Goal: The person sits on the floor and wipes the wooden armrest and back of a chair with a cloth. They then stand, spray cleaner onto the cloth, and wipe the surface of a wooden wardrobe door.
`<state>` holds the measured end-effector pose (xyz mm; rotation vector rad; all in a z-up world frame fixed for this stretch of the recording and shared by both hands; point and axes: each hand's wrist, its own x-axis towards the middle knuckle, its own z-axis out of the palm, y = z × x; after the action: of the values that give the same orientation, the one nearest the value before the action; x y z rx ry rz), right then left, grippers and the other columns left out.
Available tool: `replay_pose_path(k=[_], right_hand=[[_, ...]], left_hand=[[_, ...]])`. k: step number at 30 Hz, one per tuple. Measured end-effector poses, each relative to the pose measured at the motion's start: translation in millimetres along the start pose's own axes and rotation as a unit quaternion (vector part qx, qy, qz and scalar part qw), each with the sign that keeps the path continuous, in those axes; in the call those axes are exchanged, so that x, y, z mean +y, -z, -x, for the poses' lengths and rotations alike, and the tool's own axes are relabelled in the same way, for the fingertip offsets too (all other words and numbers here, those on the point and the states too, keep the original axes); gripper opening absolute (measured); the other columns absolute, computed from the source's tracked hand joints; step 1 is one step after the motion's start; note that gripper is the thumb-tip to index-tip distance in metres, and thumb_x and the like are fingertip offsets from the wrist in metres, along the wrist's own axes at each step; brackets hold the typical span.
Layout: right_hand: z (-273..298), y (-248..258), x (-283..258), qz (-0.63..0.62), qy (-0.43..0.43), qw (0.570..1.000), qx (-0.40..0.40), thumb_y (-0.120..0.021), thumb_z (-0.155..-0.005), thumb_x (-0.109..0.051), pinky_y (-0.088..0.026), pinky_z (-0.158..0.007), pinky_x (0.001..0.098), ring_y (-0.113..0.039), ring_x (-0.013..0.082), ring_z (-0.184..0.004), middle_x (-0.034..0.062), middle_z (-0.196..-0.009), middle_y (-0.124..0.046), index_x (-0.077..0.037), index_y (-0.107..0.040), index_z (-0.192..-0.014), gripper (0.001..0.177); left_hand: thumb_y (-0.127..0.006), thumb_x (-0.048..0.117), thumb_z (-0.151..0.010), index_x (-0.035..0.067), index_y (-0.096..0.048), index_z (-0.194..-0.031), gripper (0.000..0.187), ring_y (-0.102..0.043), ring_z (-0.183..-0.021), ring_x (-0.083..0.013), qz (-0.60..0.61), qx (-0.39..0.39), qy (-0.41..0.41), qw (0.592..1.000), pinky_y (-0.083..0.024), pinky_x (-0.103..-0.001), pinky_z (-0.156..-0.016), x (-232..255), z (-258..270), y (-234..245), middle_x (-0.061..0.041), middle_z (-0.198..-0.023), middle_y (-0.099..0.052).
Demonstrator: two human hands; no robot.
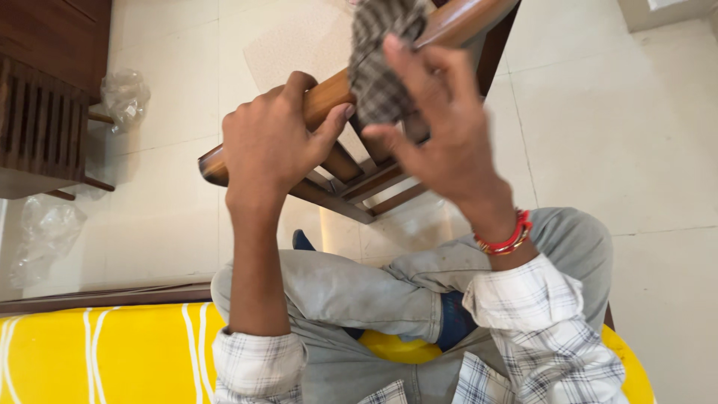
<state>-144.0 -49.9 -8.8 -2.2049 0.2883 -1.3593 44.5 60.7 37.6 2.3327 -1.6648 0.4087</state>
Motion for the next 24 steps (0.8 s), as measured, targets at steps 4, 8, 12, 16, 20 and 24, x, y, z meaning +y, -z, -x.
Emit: replay_pose_path(k=[4, 8, 12, 16, 20, 24], right_hand=[[-18, 14, 7, 0.248, -0.017, 0.967, 0.048, -0.089, -0.094, -0.034, -0.049, -0.086, 0.0451, -0.051, 0.0312, -0.103, 0.0110, -0.109, -0.055, -0.012, -0.073, -0.124, 0.040], [-30, 19, 25, 0.332, 0.051, 0.933, 0.126, -0.090, -0.102, -0.026, -0.047, -0.088, 0.0431, -0.047, 0.0292, -0.103, 0.0109, -0.107, -0.045, -0.003, -0.069, -0.102, 0.031], [-41, 26, 43, 0.235, -0.007, 0.947, 0.220, -0.076, -0.100, -0.014, -0.049, -0.089, 0.0409, -0.051, 0.0254, -0.105, 0.0140, -0.113, -0.042, 0.002, -0.059, -0.097, 0.023], [-48, 27, 42, 0.194, -0.021, 0.948, 0.252, -0.077, -0.102, -0.014, -0.050, -0.082, 0.0410, -0.056, 0.0280, -0.100, 0.0158, -0.113, -0.047, 0.002, -0.057, -0.097, 0.026], [-54, 19, 22, 0.243, 0.012, 0.969, -0.034, -0.089, -0.085, -0.032, -0.055, -0.077, 0.0433, -0.067, 0.0346, -0.092, 0.0141, -0.105, -0.063, 0.003, -0.070, -0.102, 0.043], [-65, 35, 7, 0.123, -0.044, 0.982, -0.136, -0.078, -0.096, -0.027, -0.054, -0.095, 0.0394, -0.066, 0.0273, -0.106, 0.0075, -0.121, -0.066, -0.012, -0.072, -0.124, 0.033]], left_hand=[[-0.068, 0.062, -0.093, 0.007, -0.069, -0.093, 0.055, -0.069, -0.056, -0.0326, -0.004, 0.009, 0.006, 1.000, -0.052, -0.045, -0.052, -2, 1, -4, -0.011, -0.071, -0.073], [-0.065, 0.063, -0.091, 0.008, -0.068, -0.088, 0.056, -0.070, -0.057, -0.0331, -0.008, 0.025, 0.010, 1.000, -0.053, -0.046, -0.051, -1, 0, -5, -0.013, -0.067, -0.071], [-0.063, 0.065, -0.089, 0.007, -0.067, -0.085, 0.059, -0.070, -0.056, -0.0341, 0.002, 0.003, 0.036, 0.999, -0.055, -0.047, -0.053, 1, -1, -6, -0.014, -0.065, -0.070], [-0.063, 0.066, -0.088, 0.006, -0.067, -0.084, 0.060, -0.070, -0.056, -0.0350, 0.016, 0.005, 0.040, 0.999, -0.055, -0.047, -0.052, 0, -2, -9, -0.014, -0.066, -0.071], [-0.063, 0.067, -0.087, 0.006, -0.067, -0.084, 0.061, -0.070, -0.056, -0.0345, 0.020, 0.008, 0.039, 0.999, -0.055, -0.047, -0.052, -1, -2, -12, -0.014, -0.065, -0.071], [-0.062, 0.066, -0.088, 0.005, -0.067, -0.084, 0.061, -0.070, -0.056, -0.0333, 0.031, 0.016, 0.039, 0.999, -0.056, -0.047, -0.053, -1, -1, -13, -0.014, -0.066, -0.071]])
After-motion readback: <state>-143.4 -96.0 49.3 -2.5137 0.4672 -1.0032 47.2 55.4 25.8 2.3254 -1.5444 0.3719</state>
